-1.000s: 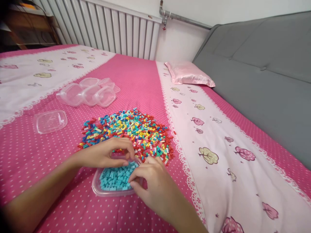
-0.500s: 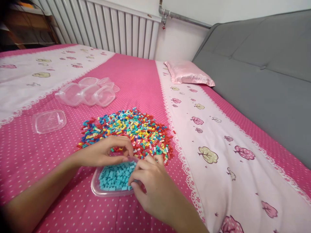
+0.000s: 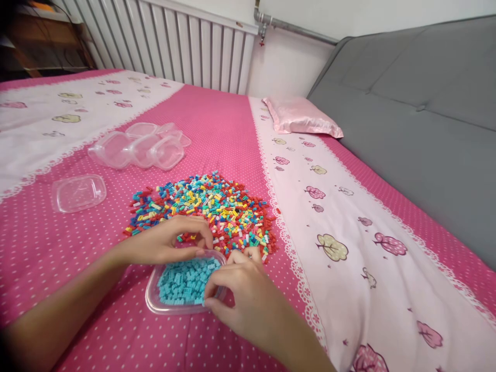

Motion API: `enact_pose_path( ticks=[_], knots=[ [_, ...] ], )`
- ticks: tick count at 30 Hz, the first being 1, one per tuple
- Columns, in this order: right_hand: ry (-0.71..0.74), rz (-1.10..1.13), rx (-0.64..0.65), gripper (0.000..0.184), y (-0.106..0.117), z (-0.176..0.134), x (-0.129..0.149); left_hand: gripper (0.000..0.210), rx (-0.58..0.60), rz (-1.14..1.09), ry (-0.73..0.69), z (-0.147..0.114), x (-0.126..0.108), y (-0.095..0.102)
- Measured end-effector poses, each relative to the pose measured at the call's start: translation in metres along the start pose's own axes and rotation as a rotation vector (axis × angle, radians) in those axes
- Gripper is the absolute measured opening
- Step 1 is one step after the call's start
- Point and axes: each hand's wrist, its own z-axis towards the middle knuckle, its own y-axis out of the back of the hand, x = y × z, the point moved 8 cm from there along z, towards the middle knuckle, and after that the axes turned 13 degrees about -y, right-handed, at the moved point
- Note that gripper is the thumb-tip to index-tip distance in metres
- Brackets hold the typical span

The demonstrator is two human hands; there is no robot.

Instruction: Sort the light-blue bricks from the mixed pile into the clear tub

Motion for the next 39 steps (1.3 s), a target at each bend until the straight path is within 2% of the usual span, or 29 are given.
enact_pose_path(
  ticks=[6,13,17,21,25,39],
  knots=[
    [0.034,0.027,0.035,0.014,-0.0014,0.0018,0.0052,0.013,-0.003,-0.002,-0.011,0.0008,-0.0007,0.0001],
    [0.025,-0.005,0.046,0.006,-0.0037,0.002,0.0031,0.013,0.003,0.002,-0.005,0.001,-0.0008,0.0],
    [0.027,-0.041,0.006,0.009,0.0015,0.002,0.0009,0.013,0.008,0.001,0.003,0.0008,0.0001,-0.0009],
    [0.097,-0.1,-0.023,0.01,0.0033,0.0009,0.0023,0.011,0.01,0.007,0.007,0.0004,-0.0001,-0.0009],
    [0.15,-0.131,-0.012,0.012,0.0008,-0.0015,0.0056,0.01,0.007,0.011,0.001,0.001,-0.0005,0.0],
    [0.155,-0.145,0.016,0.017,0.002,-0.0032,0.0091,0.011,-0.013,0.032,-0.01,0.0011,-0.0025,0.0018]
  ],
)
